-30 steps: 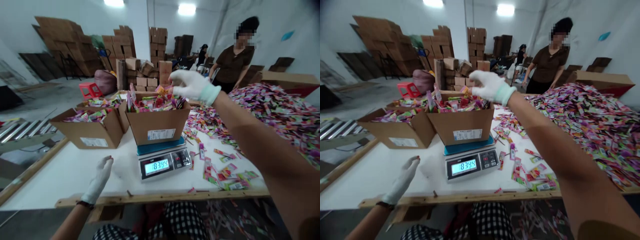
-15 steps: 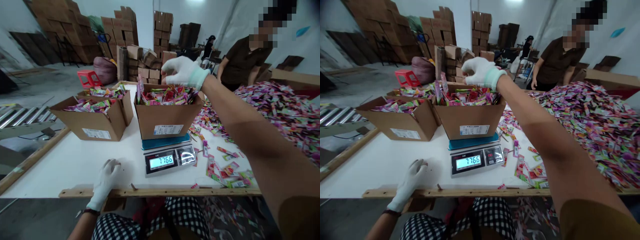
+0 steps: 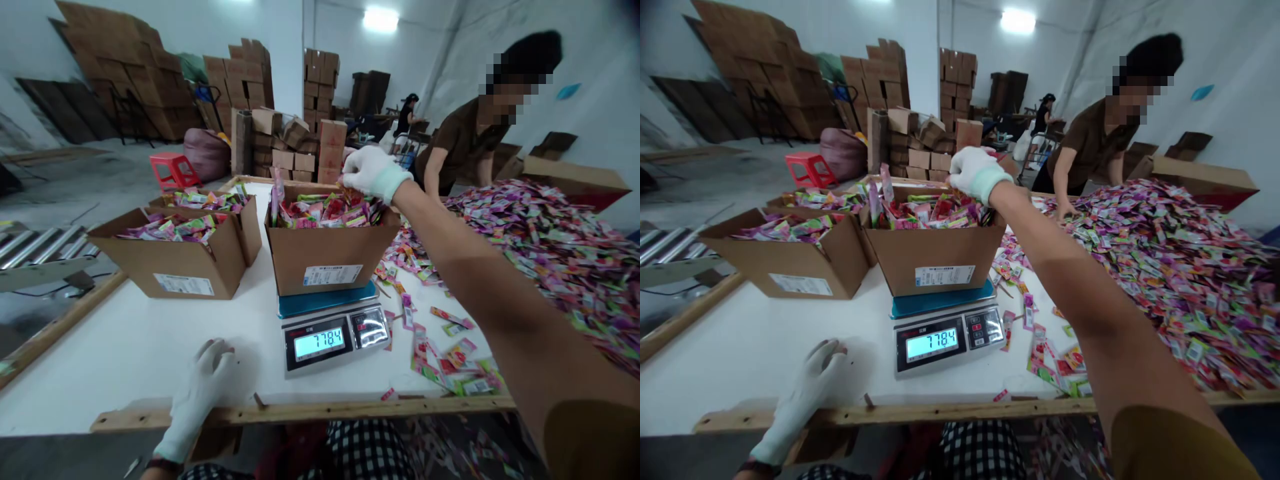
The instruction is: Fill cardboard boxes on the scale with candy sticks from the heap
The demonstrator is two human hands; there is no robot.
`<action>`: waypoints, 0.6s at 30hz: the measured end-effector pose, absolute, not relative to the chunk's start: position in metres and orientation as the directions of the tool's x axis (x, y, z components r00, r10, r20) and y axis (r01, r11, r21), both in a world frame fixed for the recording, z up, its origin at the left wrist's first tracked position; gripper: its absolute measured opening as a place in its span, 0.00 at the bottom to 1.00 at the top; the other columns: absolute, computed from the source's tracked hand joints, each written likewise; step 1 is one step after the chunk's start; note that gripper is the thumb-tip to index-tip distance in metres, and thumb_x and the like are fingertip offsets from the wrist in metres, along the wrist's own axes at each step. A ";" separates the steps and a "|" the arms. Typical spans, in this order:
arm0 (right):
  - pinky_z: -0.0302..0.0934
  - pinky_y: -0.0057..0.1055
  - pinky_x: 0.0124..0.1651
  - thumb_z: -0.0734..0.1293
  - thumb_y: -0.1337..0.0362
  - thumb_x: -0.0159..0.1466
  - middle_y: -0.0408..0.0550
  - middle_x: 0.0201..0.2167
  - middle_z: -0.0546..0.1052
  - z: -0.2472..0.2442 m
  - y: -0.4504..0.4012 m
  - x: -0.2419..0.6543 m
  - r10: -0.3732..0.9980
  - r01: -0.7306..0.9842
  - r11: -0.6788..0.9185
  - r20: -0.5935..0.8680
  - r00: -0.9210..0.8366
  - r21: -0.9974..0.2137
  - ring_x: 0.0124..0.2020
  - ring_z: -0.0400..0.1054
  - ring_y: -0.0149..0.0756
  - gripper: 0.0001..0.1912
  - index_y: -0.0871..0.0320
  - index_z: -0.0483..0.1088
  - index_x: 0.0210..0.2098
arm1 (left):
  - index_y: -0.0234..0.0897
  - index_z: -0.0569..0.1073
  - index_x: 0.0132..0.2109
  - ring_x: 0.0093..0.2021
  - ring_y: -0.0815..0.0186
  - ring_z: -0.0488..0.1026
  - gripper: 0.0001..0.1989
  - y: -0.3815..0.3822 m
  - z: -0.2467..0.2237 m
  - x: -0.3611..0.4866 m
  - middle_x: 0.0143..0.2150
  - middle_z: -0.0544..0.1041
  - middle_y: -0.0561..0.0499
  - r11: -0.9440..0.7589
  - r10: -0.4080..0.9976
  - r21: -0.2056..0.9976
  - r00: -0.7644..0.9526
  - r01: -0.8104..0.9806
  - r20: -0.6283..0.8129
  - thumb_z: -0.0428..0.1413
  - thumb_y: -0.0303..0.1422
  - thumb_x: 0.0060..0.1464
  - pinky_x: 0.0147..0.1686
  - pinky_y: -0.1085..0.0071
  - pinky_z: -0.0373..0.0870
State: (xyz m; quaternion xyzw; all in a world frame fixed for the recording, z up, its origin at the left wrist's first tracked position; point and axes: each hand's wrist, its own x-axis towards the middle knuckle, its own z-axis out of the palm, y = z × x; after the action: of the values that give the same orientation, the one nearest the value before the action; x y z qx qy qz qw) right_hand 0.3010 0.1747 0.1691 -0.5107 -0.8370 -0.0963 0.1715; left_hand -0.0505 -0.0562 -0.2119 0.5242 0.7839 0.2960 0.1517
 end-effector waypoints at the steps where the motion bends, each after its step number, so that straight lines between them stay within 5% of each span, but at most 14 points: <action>1: 0.71 0.39 0.52 0.72 0.64 0.66 0.54 0.36 0.83 0.169 0.175 0.302 0.808 0.881 0.472 0.412 -0.420 -0.028 0.42 0.78 0.44 0.10 0.66 0.82 0.38 | 0.41 0.77 0.42 0.61 0.46 0.75 0.18 -0.056 -0.212 -0.051 0.54 0.81 0.41 0.261 0.916 0.642 -0.394 0.721 0.070 0.52 0.47 0.53 0.62 0.55 0.73; 7: 0.68 0.29 0.51 0.65 0.67 0.73 0.52 0.45 0.84 0.187 0.169 0.335 0.675 0.803 0.538 0.702 -0.226 -0.258 0.44 0.75 0.30 0.12 0.68 0.78 0.48 | 0.41 0.77 0.40 0.57 0.46 0.76 0.18 -0.057 -0.212 -0.053 0.52 0.81 0.41 0.170 0.939 0.695 -0.330 0.699 0.102 0.51 0.48 0.54 0.64 0.52 0.71; 9: 0.68 0.31 0.54 0.65 0.71 0.72 0.52 0.47 0.83 0.196 0.159 0.365 0.607 0.832 0.501 0.782 -0.144 -0.236 0.46 0.74 0.30 0.11 0.68 0.77 0.50 | 0.39 0.77 0.41 0.57 0.46 0.76 0.19 -0.059 -0.211 -0.051 0.54 0.80 0.39 0.155 0.945 0.691 -0.310 0.706 0.104 0.49 0.47 0.56 0.65 0.50 0.69; 15: 0.61 0.55 0.65 0.70 0.63 0.71 0.70 0.63 0.72 0.191 0.111 0.459 0.625 0.994 0.096 0.780 -0.015 -0.058 0.65 0.68 0.56 0.22 0.67 0.74 0.62 | 0.38 0.77 0.44 0.62 0.45 0.74 0.24 -0.061 -0.210 -0.047 0.57 0.78 0.37 0.194 0.933 0.703 -0.350 0.684 0.083 0.48 0.51 0.55 0.67 0.50 0.67; 18: 0.65 0.47 0.60 0.70 0.54 0.71 0.66 0.57 0.78 0.158 0.097 0.462 0.726 0.907 0.420 0.607 -0.323 -0.020 0.57 0.73 0.47 0.30 0.70 0.73 0.63 | 0.38 0.76 0.44 0.60 0.45 0.75 0.24 -0.058 -0.215 -0.050 0.55 0.79 0.36 0.157 0.947 0.694 -0.307 0.703 0.098 0.49 0.51 0.55 0.67 0.49 0.67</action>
State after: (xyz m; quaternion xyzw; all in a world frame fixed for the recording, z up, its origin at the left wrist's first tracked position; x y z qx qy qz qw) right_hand 0.4616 0.0974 0.1578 -0.5128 -0.7965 -0.1647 0.2748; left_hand -0.0501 -0.0583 -0.2146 0.5590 0.7379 0.3304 0.1842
